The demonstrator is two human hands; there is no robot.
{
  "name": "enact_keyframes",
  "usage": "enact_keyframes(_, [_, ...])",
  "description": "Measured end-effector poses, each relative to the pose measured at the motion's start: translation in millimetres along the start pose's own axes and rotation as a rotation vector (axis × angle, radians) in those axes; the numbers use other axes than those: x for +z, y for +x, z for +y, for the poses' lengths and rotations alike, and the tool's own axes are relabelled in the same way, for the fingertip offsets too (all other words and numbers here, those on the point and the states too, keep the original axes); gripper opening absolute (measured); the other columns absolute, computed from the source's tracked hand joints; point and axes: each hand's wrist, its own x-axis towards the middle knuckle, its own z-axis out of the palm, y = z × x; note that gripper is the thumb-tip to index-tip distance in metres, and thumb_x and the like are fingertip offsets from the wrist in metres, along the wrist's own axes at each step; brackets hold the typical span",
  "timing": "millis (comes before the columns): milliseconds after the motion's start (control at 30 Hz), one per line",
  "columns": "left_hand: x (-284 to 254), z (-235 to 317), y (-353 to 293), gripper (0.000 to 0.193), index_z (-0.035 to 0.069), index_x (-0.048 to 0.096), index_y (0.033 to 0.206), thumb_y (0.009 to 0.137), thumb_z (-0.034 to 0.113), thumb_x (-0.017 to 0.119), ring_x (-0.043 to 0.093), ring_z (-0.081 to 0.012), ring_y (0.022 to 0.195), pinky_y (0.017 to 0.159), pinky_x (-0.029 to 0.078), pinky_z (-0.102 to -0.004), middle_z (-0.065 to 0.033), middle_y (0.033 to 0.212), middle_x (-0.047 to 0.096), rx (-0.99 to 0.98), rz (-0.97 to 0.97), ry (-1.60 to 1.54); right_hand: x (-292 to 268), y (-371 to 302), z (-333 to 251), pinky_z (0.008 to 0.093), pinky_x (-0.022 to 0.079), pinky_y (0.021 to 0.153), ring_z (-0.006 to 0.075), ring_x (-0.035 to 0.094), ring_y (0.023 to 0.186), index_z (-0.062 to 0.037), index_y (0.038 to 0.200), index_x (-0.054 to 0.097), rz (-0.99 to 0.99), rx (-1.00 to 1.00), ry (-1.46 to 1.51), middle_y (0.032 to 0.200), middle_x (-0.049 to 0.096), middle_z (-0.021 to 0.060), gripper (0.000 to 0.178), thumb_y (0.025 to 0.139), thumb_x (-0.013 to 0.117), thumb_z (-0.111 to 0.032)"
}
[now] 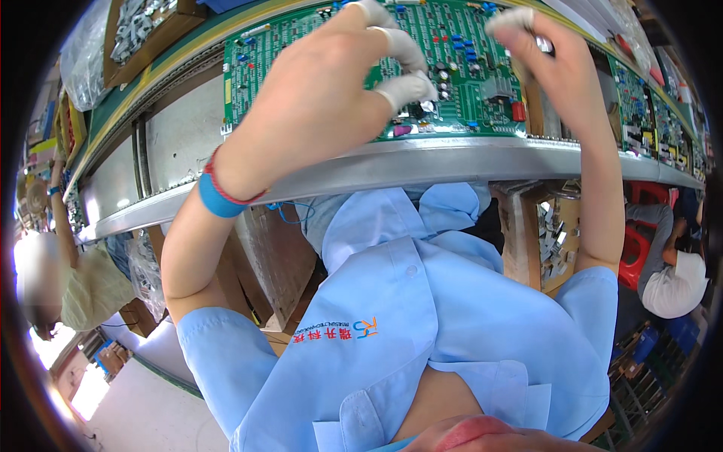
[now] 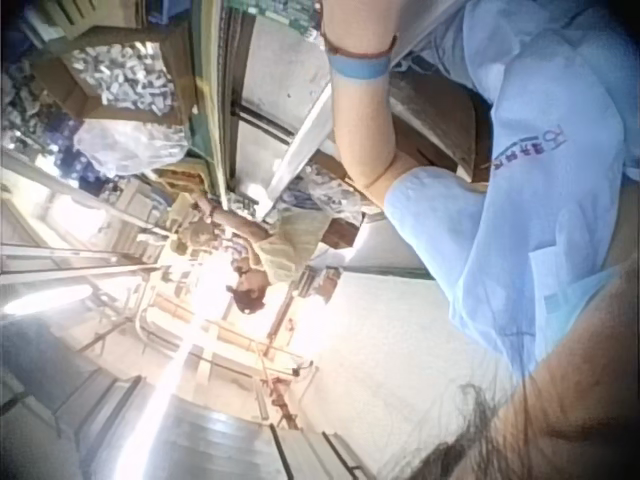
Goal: Assembling components onto printed circuit boards on an industrial assembly line.
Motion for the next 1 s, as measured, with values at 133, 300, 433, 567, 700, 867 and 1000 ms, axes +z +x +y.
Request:
enact_keyframes(133, [35,16,18,0.014,0.004,0.070,0.085,0.075,0.014,0.070,0.060,-0.0273,0.071,0.063,0.048,-0.0380,-0.0121,0.087,0.055,0.277,0.123,0.147,-6,12,-13,0.0198,0.035,0.046,0.0072,0.047,0.054,-0.0029,0.101,0.062,-0.049,0.354,0.707,0.073,0.059,0.0039,0.018,0.093,0.059,-0.019])
enact_keyframes(300, [50,13,16,0.015,0.007,0.067,0.086,0.075,0.016,0.072,0.059,-0.0292,0.079,0.069,0.049,-0.0392,-0.0109,0.105,0.057,0.233,-0.055,0.296,9,16,12,0.0151,0.023,0.042,0.0016,0.036,0.048,-0.0018,0.107,0.059,-0.113,0.161,0.912,0.072,0.061,0.0016,0.026,0.095,0.058,-0.025])
enact_keyframes(433, [57,12,23,0.015,0.005,0.069,0.085,0.075,0.015,0.071,0.060,-0.0292,0.080,0.070,0.049,-0.0386,-0.0113,0.106,0.056,0.211,-0.118,0.326,-4,7,27,0.0153,0.027,0.041,0.0031,0.041,0.051,0.0005,0.108,0.058,-0.118,0.111,1.098,0.086,0.062,0.0064,0.023,0.093,0.060,-0.017])
enact_keyframes(567, [59,11,19,0.014,0.005,0.070,0.085,0.074,0.014,0.072,0.061,-0.0290,0.081,0.071,0.050,-0.0381,-0.0113,0.106,0.056,0.183,-0.117,0.328,-2,5,24,0.0157,0.033,0.041,0.0047,0.048,0.055,0.0008,0.110,0.055,-0.113,0.112,1.147,0.090,0.063,0.0082,0.026,0.092,0.061,-0.016])
enact_keyframes(700, [60,10,16,0.016,0.006,0.069,0.087,0.073,0.013,0.073,0.061,-0.0292,0.081,0.070,0.050,-0.0384,-0.0112,0.105,0.056,0.177,-0.107,0.353,1,5,27,0.0161,0.035,0.039,0.0055,0.053,0.056,0.0004,0.110,0.055,-0.112,0.073,1.138,0.091,0.063,0.0093,0.025,0.092,0.061,-0.016])
enact_keyframes(867, [64,16,11,0.015,0.005,0.068,0.086,0.073,0.013,0.073,0.060,-0.0279,0.080,0.069,0.050,-0.0368,-0.0101,0.102,0.056,0.237,-0.058,0.402,-3,4,25,0.0161,0.032,0.036,0.0050,0.051,0.049,-0.0004,0.107,0.055,-0.149,0.126,1.081,0.088,0.063,0.0085,0.023,0.092,0.060,-0.017])
enact_keyframes(1000, [70,18,6,0.017,0.005,0.066,0.085,0.073,0.014,0.073,0.058,-0.0249,0.077,0.066,0.050,-0.0339,-0.0079,0.100,0.056,0.348,-0.009,0.470,3,11,35,0.0160,0.035,0.038,0.0063,0.052,0.052,-0.0009,0.108,0.055,-0.183,0.204,1.046,0.089,0.062,0.0076,0.022,0.093,0.059,-0.016])
